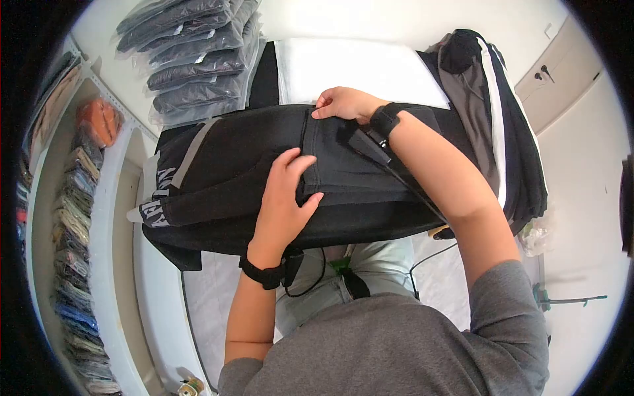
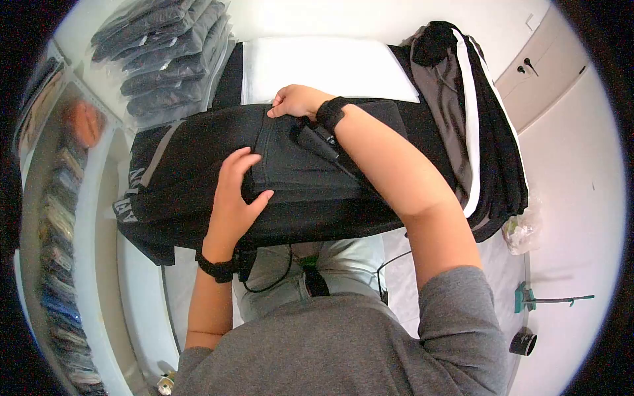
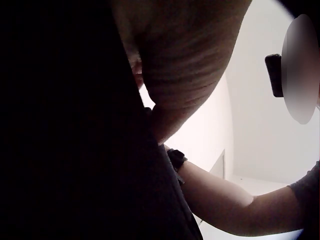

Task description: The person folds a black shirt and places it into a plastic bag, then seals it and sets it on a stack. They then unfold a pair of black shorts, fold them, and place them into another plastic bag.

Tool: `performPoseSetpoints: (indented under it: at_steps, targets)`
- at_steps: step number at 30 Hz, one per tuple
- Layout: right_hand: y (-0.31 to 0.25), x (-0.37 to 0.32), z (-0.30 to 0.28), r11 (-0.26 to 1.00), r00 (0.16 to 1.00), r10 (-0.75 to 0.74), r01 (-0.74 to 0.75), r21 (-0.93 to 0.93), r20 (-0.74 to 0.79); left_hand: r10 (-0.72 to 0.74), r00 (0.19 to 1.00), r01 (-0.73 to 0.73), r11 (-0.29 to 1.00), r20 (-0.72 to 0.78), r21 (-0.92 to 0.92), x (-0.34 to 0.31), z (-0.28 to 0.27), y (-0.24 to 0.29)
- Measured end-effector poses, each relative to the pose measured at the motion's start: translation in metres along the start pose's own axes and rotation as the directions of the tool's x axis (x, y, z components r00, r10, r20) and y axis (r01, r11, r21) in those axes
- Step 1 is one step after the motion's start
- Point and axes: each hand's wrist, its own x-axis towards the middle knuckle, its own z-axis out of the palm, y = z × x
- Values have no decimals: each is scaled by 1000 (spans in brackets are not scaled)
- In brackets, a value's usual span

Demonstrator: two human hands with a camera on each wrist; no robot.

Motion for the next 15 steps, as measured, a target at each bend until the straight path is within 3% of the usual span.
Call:
performPoseSetpoints:
  at_steps: [2, 3, 5, 11, 13, 15]
  targets:
    - [-1, 2, 10, 957, 981, -25, -32, -288, -193, 40, 998, -42, 998, 44, 46, 0, -1, 1]
    - [-2, 3, 14, 957, 981, -26, -31, -288, -194, 74, 996, -78, 994, 51, 80, -2, 0, -2]
    - [-2, 8, 21, 833, 974, 28, -147, -534, -224, 110, 992, -116, 986, 56, 117, -2, 2, -6]
    - [-1, 11, 21, 852, 981, -80, -25, -522, -177, 152, 980, -175, 967, 128, 187, -2, 4, -8]
    - [-3, 9, 24, 877, 981, -121, 35, -478, -151, 118, 991, -121, 990, 58, 66, -3, 3, -7]
    - [-1, 8, 32, 814, 967, -194, 65, -577, -165, 103, 993, -107, 991, 57, 85, -6, 5, -8]
